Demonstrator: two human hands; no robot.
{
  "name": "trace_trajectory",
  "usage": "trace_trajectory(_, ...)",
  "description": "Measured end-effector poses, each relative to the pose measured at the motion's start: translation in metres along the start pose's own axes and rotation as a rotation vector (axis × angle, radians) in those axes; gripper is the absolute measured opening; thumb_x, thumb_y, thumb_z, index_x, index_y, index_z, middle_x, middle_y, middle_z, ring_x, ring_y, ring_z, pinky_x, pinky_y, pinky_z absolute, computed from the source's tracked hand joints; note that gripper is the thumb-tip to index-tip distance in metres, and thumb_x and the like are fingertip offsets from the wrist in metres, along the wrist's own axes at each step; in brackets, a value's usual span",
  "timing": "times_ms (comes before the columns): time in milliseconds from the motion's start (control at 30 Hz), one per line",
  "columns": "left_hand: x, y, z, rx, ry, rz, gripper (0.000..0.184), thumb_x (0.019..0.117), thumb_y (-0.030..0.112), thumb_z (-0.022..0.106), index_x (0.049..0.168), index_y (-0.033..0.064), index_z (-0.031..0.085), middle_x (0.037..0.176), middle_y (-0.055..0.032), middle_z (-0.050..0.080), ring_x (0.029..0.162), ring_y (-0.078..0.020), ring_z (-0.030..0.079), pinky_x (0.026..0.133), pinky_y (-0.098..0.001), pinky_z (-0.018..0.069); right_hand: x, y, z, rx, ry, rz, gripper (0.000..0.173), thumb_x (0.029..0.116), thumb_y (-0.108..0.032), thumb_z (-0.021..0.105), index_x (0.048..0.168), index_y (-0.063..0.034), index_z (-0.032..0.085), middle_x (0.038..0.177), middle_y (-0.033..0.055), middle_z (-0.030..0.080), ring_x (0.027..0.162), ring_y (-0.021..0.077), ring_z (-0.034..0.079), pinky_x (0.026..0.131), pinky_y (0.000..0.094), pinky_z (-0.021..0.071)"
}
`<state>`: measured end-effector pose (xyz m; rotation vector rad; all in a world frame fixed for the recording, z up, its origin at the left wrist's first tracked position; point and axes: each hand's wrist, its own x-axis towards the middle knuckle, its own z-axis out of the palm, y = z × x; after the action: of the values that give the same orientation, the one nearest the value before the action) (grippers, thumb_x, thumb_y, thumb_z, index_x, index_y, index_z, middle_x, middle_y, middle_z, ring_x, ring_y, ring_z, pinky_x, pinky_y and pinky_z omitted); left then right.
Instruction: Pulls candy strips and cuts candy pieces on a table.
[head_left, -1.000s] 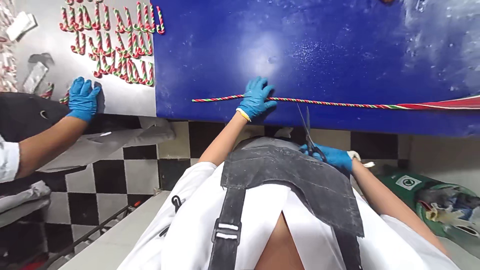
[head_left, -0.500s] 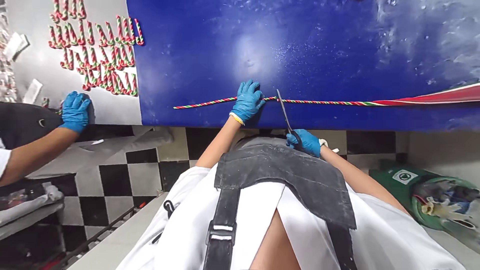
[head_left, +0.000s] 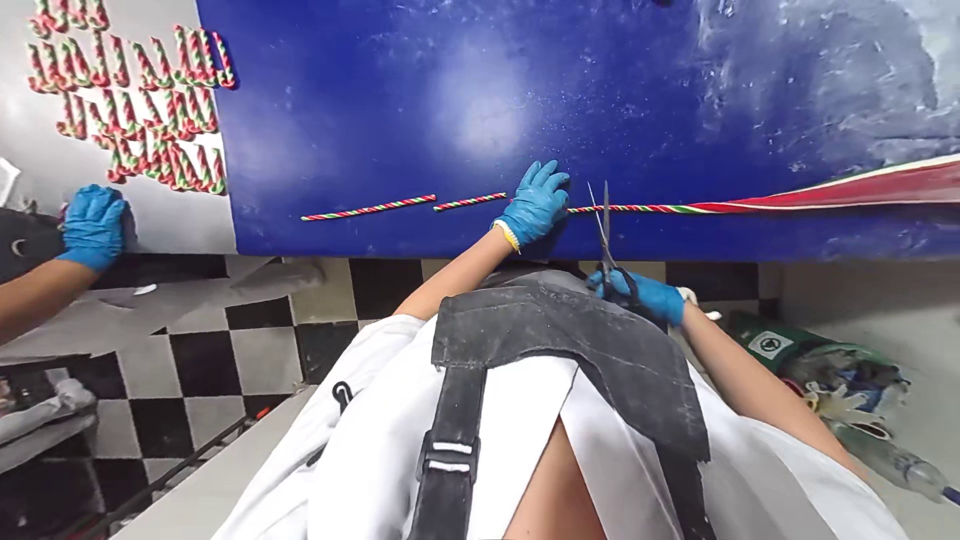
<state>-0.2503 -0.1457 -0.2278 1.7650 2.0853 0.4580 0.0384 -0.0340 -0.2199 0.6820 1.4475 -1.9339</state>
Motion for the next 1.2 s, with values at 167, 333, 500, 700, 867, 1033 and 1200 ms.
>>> trace_trajectory(167,-0.011,-0.003,0.000,-0.016,0.022,-0.047,0.026,0.0967,0.036,0.066,0.103,0.0131,0.077,0.145,-0.0134,0.059,0.150,-0.0392,0.037,0.127,-0.0586,0.0189,0.023,-0.016,0.017,-0.111,0.197,0.026,0.034,0.1075,-0.037,0.047,0.095,-0.0112,0.065,0.071,-0.0089,0.062,0.061,0.0011,0.058,0.060,0.0222,0.0505)
trace_trajectory(333,-0.057,-0.030,-0.020,-0.047,0.100,-0.191,0.055,0.0946,0.058,0.061,0.133,0.0186,0.067,0.152,-0.0121,0.053,0.150,-0.0358,0.036,0.126,-0.0561,0.0211,0.001,-0.069,0.002,-0.606,0.359,0.244,0.052,0.0994,-0.059,0.058,0.098,-0.0087,0.073,0.080,0.0070,0.071,0.073,0.0217,0.068,0.072,0.0489,0.0561)
trace_trajectory(500,-0.158,-0.115,-0.058,0.056,0.274,-0.547,0.057,0.1018,0.054,0.051,0.142,0.0144,0.060,0.153,-0.0155,0.051,0.150,-0.0381,0.036,0.125,-0.0605,0.0201,0.020,-0.156,-0.009,-1.123,0.712,0.387,0.044,0.0953,-0.047,0.066,0.114,-0.0072,0.070,0.109,0.0285,0.070,0.106,0.0526,0.065,0.085,0.0766,0.0451)
trace_trajectory(700,-0.313,-0.249,-0.100,0.160,0.360,-1.054,0.064,0.1049,0.054,0.037,0.149,0.0107,0.051,0.157,-0.0216,0.045,0.151,-0.0417,0.034,0.122,-0.0646,0.0209,0.097,-0.123,-0.012,-1.272,0.836,-0.376,0.076,0.0958,-0.062,0.054,0.155,-0.0150,0.045,0.160,0.0120,0.046,0.148,0.0333,0.042,0.119,0.0608,0.0322)
trace_trajectory(867,-0.354,-0.292,-0.091,0.141,0.426,-1.080,0.062,0.1056,0.055,0.034,0.156,0.0206,0.045,0.166,-0.0212,0.030,0.156,-0.0421,0.020,0.124,-0.0654,0.0110,0.146,-0.096,-0.004,-1.389,0.853,-0.394,0.094,0.0907,-0.079,0.042,0.160,-0.0156,0.037,0.168,0.0116,0.032,0.158,0.0305,0.022,0.128,0.0573,0.0126)
trace_trajectory(1033,-0.342,-0.285,-0.083,0.183,0.474,-1.045,0.060,0.1028,0.062,0.038,0.152,0.0302,0.050,0.166,-0.0164,0.032,0.157,-0.0391,0.020,0.126,-0.0625,0.0092,0.195,-0.143,0.041,-1.431,0.717,-0.431,0.102,0.0848,-0.082,0.049,0.161,-0.0157,0.036,0.170,0.0111,0.029,0.159,0.0297,0.019,0.128,0.0548,0.0151)
trace_trajectory(1200,-0.348,-0.285,-0.079,0.165,0.475,-0.921,0.053,0.1037,0.059,0.040,0.146,0.0319,0.057,0.164,-0.0150,0.037,0.156,-0.0406,0.022,0.125,-0.0647,0.0074,0.265,-0.192,0.127,-1.490,0.557,-0.612,0.104,0.0828,-0.084,0.051,0.159,-0.0140,0.038,0.166,0.0120,0.035,0.157,0.0317,0.026,0.127,0.0556,0.0183)
